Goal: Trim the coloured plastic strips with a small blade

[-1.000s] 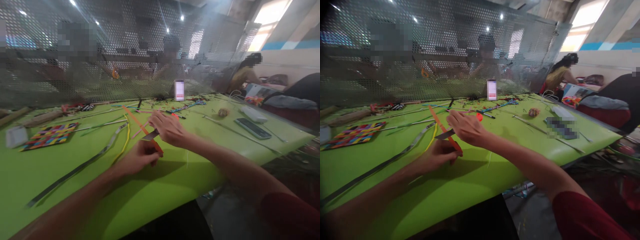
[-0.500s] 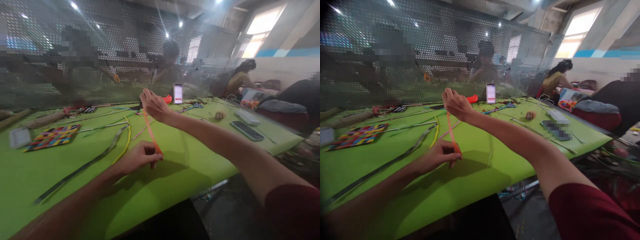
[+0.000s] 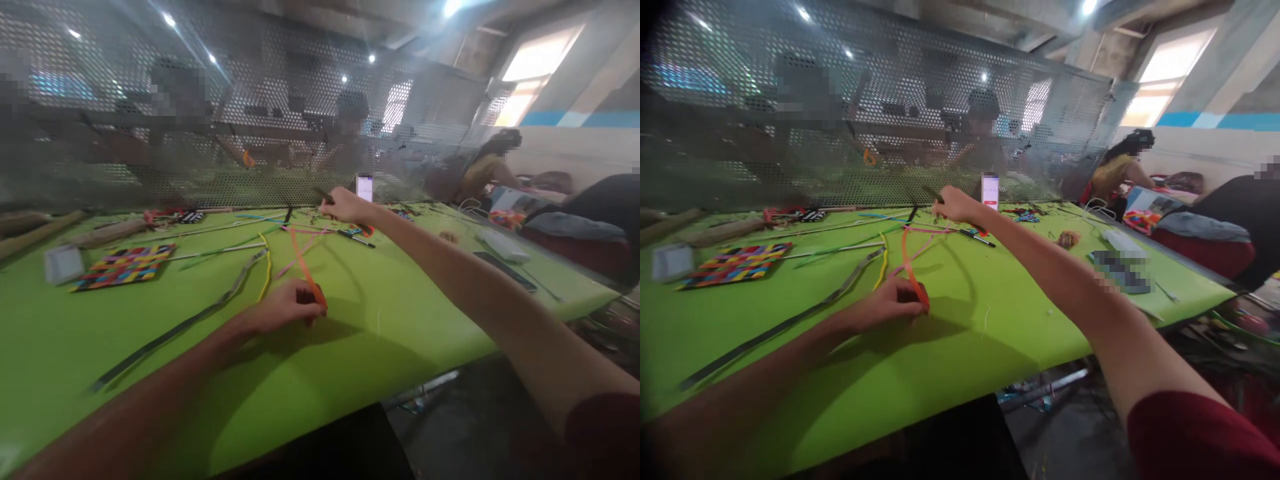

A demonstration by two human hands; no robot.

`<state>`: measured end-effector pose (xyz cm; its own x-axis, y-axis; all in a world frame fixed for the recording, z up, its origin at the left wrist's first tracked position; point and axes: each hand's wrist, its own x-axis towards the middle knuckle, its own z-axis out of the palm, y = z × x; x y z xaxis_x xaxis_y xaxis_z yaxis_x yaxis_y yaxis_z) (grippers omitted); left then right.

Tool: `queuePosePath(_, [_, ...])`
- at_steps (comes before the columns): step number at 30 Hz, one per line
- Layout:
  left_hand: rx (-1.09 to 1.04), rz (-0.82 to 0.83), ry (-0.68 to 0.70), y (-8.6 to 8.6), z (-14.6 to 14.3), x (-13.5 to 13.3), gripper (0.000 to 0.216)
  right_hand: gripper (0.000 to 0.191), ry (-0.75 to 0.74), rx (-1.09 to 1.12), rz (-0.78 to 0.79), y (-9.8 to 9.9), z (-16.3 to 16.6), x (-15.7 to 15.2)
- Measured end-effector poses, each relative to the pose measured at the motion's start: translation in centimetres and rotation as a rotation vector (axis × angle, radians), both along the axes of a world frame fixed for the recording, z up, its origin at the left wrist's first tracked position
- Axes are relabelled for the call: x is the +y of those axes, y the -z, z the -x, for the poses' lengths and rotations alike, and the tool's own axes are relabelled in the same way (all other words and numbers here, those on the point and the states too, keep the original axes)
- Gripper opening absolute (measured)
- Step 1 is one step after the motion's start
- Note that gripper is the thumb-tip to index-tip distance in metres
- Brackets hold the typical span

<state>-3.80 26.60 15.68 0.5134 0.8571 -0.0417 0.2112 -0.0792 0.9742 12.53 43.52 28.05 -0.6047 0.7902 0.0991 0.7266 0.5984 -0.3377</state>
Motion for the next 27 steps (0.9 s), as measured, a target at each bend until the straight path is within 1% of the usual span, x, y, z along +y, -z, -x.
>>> queuePosePath(2, [0.03, 0.015, 0.014, 0.2, 0.2, 0.3, 0.013, 0.038, -0.009, 0.082, 0.299, 0.7, -0.8, -1.1])
queuePosePath(4, [0.049, 0.018, 0.034, 0.5, 0.2, 0.4, 0.017, 0.051, 0.016, 0.134, 0.539, 1.7, -0.8, -2.2])
queuePosePath(5, [0.058, 0.012, 0.041, 0.6, 0.2, 0.4, 0.018, 0.055, 0.029, 0.157, 0.621, 2.2, -0.4, -2.7])
queuePosePath(7, [0.071, 0.005, 0.047, 0.8, 0.2, 0.4, 0.018, 0.058, 0.032, 0.197, 0.698, 3.2, 0.6, -3.6])
queuePosePath(8, [0.075, 0.008, 0.047, 0.8, 0.2, 0.3, 0.017, 0.057, 0.017, 0.211, 0.697, 3.5, 1.2, -3.9])
queuePosePath(10, [0.081, 0.023, 0.043, 0.7, 0.2, 0.2, 0.012, 0.051, -0.036, 0.224, 0.626, 3.9, 2.0, -4.6])
queuePosePath(12, [0.081, 0.032, 0.033, 0.6, 0.2, 0.1, 0.008, 0.049, -0.079, 0.234, 0.527, 4.0, 2.4, -5.1])
queuePosePath(14, [0.079, 0.032, 0.017, 0.5, 0.2, 0.0, 0.008, 0.051, -0.08, 0.274, 0.474, 3.7, 2.3, -5.5])
queuePosePath(17, [0.087, 0.025, 0.001, 0.5, 0.1, -0.1, 0.009, 0.062, -0.037, 0.284, 0.481, 3.4, 1.7, -5.7])
queuePosePath(19, [0.088, 0.022, 0.004, 0.5, 0.0, -0.1, 0.01, 0.064, -0.029, 0.222, 0.48, 3.5, 1.5, -5.6])
queuePosePath(21, [0.083, 0.016, 0.02, 0.5, -0.1, 0.0, 0.011, 0.054, -0.063, 0.179, 0.486, 3.9, 1.4, -5.4])
queuePosePath(23, [0.081, 0.008, 0.035, 0.5, -0.1, 0.0, 0.011, 0.041, -0.096, 0.194, 0.482, 4.4, 1.4, -5.0])
queuePosePath(24, [0.085, 0.008, 0.038, 0.5, -0.1, 0.1, 0.011, 0.038, -0.097, 0.211, 0.458, 4.6, 1.5, -4.8])
queuePosePath(25, [0.085, 0.011, 0.037, 0.6, -0.1, 0.1, 0.011, 0.037, -0.087, 0.221, 0.413, 4.8, 1.6, -4.6])
queuePosePath(27, [0.073, 0.032, 0.022, 0.8, -0.1, 0.1, 0.01, 0.039, -0.047, 0.198, 0.265, 4.9, 2.0, -4.3])
